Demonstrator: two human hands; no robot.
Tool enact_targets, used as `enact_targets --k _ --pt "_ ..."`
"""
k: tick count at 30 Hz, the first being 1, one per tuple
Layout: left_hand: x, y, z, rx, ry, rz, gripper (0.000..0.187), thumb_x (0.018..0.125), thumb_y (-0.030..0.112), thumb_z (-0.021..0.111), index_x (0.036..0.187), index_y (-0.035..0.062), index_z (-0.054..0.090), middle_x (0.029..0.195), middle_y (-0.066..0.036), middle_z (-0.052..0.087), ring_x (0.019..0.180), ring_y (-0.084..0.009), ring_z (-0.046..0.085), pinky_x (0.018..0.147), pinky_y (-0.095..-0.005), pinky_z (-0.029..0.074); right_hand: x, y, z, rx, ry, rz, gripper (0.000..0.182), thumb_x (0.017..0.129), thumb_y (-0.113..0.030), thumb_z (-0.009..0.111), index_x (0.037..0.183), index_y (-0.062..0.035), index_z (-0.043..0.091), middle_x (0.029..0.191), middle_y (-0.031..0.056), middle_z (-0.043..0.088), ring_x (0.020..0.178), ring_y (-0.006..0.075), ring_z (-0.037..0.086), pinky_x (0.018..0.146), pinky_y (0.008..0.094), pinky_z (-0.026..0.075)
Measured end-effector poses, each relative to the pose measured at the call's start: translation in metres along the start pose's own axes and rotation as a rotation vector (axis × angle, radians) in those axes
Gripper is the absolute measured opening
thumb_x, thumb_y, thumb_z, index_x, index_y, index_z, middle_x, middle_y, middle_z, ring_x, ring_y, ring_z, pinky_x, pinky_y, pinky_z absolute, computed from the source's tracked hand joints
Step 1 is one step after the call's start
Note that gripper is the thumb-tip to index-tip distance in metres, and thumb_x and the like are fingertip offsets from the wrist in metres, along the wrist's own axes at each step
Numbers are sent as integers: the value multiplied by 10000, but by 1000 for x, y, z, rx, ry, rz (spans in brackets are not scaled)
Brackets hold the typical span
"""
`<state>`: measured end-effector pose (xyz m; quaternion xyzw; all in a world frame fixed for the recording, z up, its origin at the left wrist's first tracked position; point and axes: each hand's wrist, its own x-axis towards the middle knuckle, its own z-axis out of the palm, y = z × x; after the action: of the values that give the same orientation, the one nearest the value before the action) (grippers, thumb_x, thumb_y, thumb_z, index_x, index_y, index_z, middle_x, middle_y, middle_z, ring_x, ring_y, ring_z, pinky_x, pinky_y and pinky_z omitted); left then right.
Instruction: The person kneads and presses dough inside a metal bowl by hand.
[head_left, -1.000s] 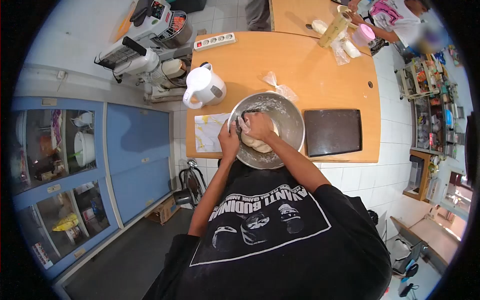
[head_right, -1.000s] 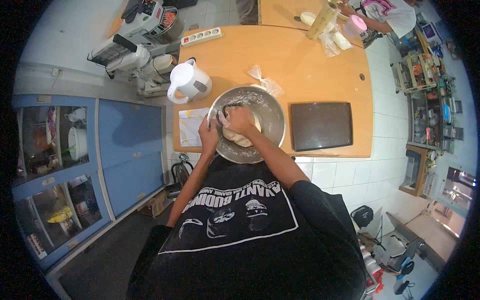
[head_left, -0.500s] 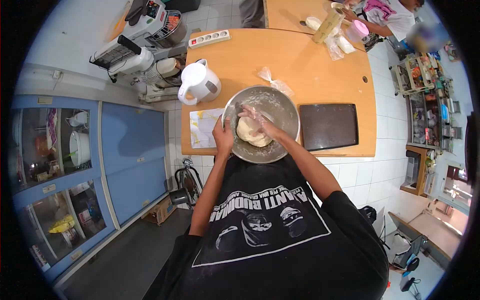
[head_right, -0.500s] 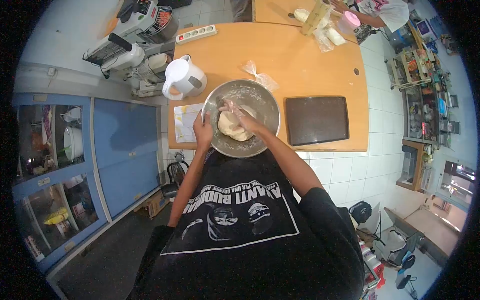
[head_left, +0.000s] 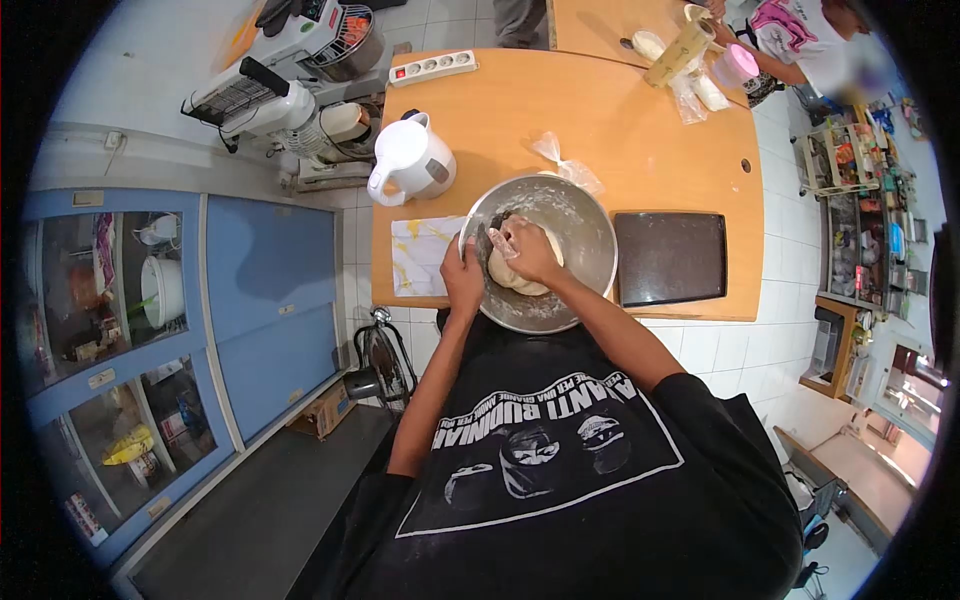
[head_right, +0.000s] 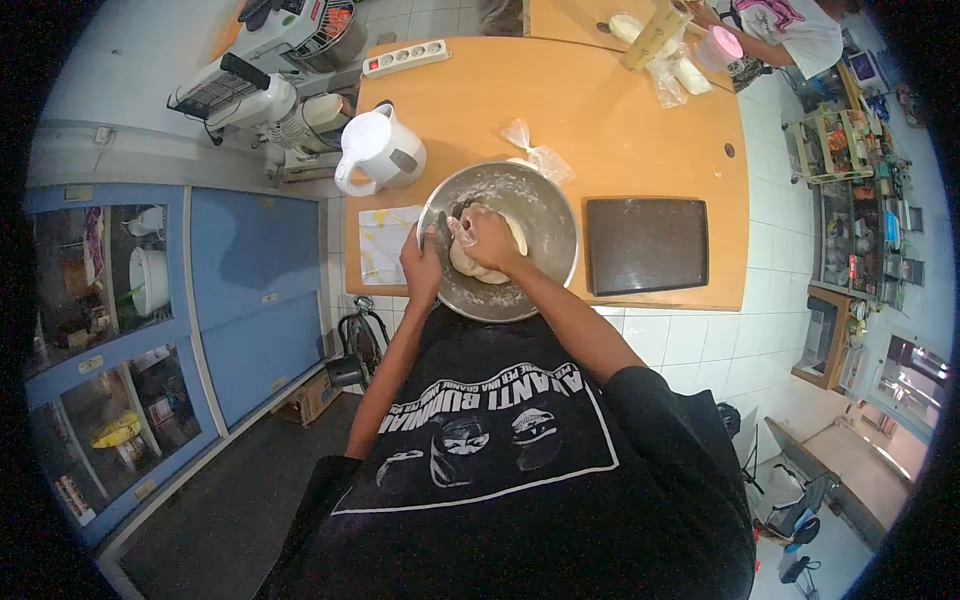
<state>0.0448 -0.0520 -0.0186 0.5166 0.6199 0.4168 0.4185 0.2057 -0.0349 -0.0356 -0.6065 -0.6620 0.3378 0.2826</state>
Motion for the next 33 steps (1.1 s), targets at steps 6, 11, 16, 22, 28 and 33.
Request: enact_targets --k 6,11,16,22,28,33 --pt "2 -1 2 -8 -9 -2 301 1066 148 550 1277 -40 652 1138 -218 738 1050 -306 706 947 -402 521 9 3 5 -2 156 2 483 1012 -362 593 742 26 692 637 229 628 605 420 642 653 495 505" --pt "4 -6 0 3 -1 39 307 1069 167 553 1277 -36 654 1124 -216 740 1040 -306 706 943 -400 521 12 8 -16 275 -145 310 471 1028 -413 544 930 -10 767 798 142 727 733 245 694 649 440 532" --pt "5 -1 -4 5 -53 78 298 1075 177 546 1257 -28 662 1088 -215 742 1007 -299 707 917 -403 522 -10 -5 -62 1431 -246 394 828 993 -759 332 1454 -113 569 1560 98 498 1407 288 478 909 478 580" --pt "0 5 -5 -59 -49 28 335 1090 219 550 1268 -47 647 1110 -168 739 1012 -209 655 933 -360 506 -31 -18 -86 1642 -271 285 903 1006 -758 306 1545 -47 440 1627 63 417 1502 267 391 942 408 604" --pt "4 -8 -4 -38 -45 40 339 1083 221 564 1281 -42 646 1116 -170 741 1020 -220 662 936 -367 507 -16 -4 -41 1342 -269 355 881 1015 -760 302 1518 -59 480 1594 65 467 1496 182 399 833 288 570" --pt "3 -4 -4 4 -20 -9 307 1072 203 570 1263 -20 661 1100 -219 734 1013 -305 714 904 -400 531 -9 6 -35 944 -402 358 739 1045 -679 371 1443 -82 551 1566 99 499 1508 238 390 922 360 562"
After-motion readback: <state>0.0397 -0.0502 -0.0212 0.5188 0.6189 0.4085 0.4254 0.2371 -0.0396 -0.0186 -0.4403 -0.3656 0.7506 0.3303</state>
